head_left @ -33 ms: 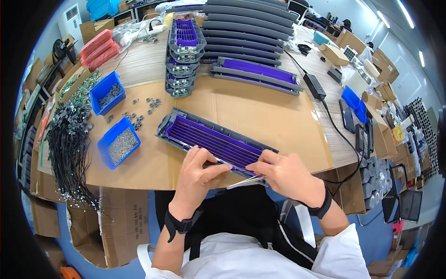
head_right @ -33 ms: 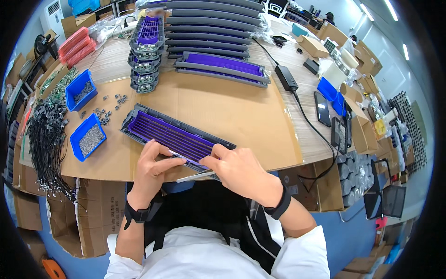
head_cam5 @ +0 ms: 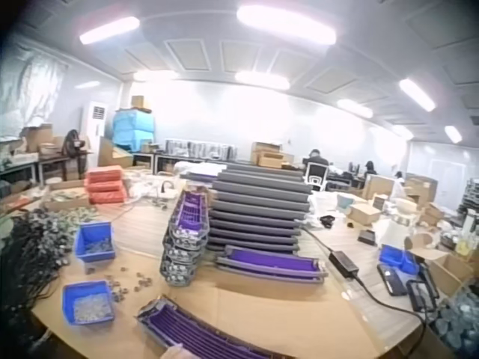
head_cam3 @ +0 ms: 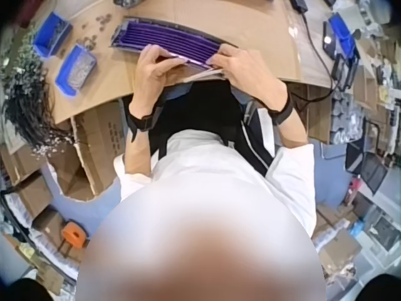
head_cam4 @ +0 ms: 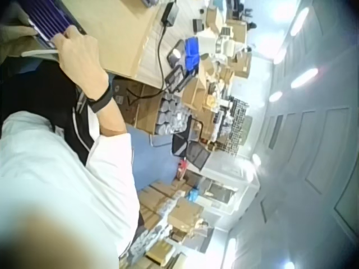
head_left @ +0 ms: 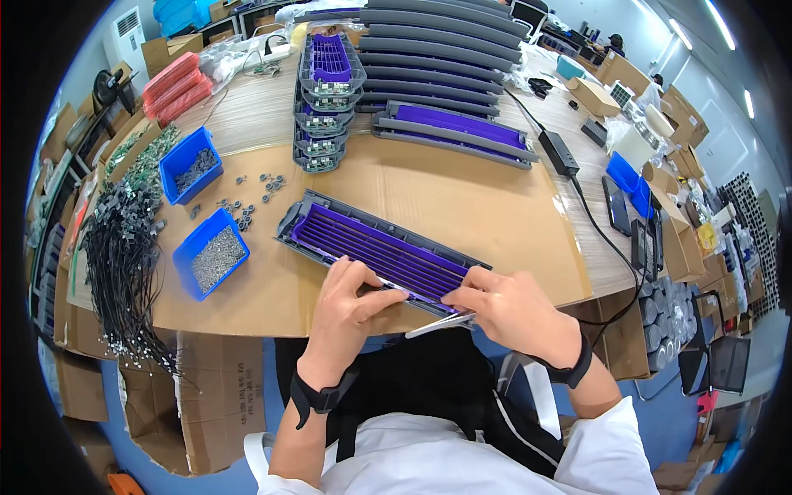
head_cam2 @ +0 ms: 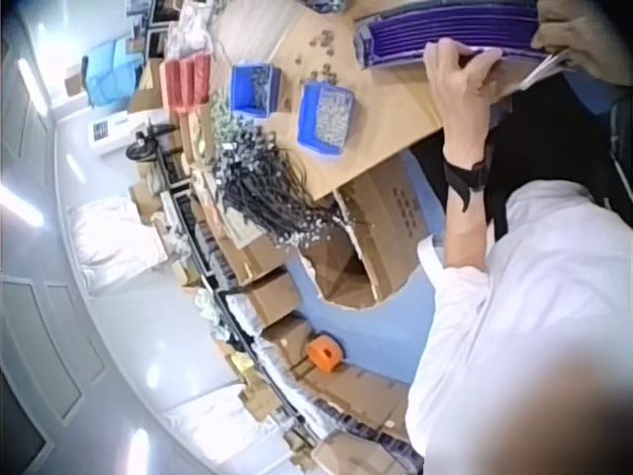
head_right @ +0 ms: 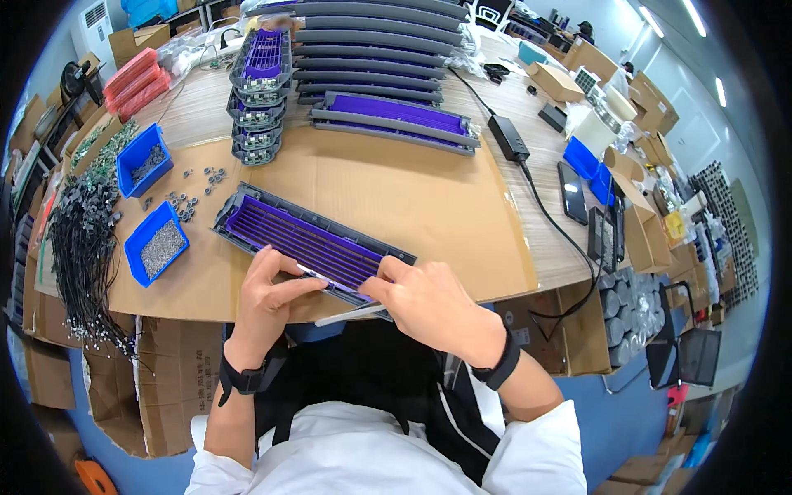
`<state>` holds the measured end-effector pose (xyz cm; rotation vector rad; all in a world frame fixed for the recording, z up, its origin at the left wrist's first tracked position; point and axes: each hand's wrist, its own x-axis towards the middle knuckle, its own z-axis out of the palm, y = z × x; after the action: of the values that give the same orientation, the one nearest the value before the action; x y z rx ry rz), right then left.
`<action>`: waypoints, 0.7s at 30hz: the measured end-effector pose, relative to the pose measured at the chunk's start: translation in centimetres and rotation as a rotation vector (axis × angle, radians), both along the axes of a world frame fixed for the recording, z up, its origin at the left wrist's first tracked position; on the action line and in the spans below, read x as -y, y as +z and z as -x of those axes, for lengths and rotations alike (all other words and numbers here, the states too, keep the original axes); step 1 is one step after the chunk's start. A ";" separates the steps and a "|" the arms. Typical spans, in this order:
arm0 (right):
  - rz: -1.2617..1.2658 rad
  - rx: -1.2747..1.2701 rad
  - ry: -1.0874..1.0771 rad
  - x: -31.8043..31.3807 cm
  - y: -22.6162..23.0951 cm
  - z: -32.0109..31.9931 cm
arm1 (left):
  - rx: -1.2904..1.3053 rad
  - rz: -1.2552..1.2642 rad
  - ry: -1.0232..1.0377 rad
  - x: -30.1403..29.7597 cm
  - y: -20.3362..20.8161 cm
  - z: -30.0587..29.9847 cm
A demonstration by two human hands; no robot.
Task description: The person uses a metal tool to press components into a purple electronic module. They repeat this process on several modules, placing each finished unit into a stack on the table.
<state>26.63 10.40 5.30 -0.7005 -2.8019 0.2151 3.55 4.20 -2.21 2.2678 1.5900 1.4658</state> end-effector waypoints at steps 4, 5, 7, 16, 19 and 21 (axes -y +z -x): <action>0.053 0.059 0.040 0.1 0.1 -0.5 | -0.002 -0.013 0.017 -0.1 -0.1 1.0; 0.053 0.062 0.030 0.2 -0.2 -0.4 | -0.002 -0.013 0.014 -0.1 -0.1 1.1; 0.049 0.047 0.009 0.3 -0.7 -0.1 | 0.015 0.004 0.011 -0.1 -0.1 1.4; 0.713 -0.379 -0.278 -0.9 -1.8 -1.5 | -0.040 0.075 0.163 1.6 1.3 0.7; 0.885 -0.317 -0.299 -1.8 -2.7 -2.6 | 0.016 0.068 0.101 2.2 1.1 -1.9; 0.977 -0.230 -0.297 -1.7 -2.3 -2.7 | 0.013 0.084 0.049 2.5 1.0 -3.6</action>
<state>29.30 12.10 2.95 -1.1550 -2.2033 1.5306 7.15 1.66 -1.25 2.1853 1.6812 1.3930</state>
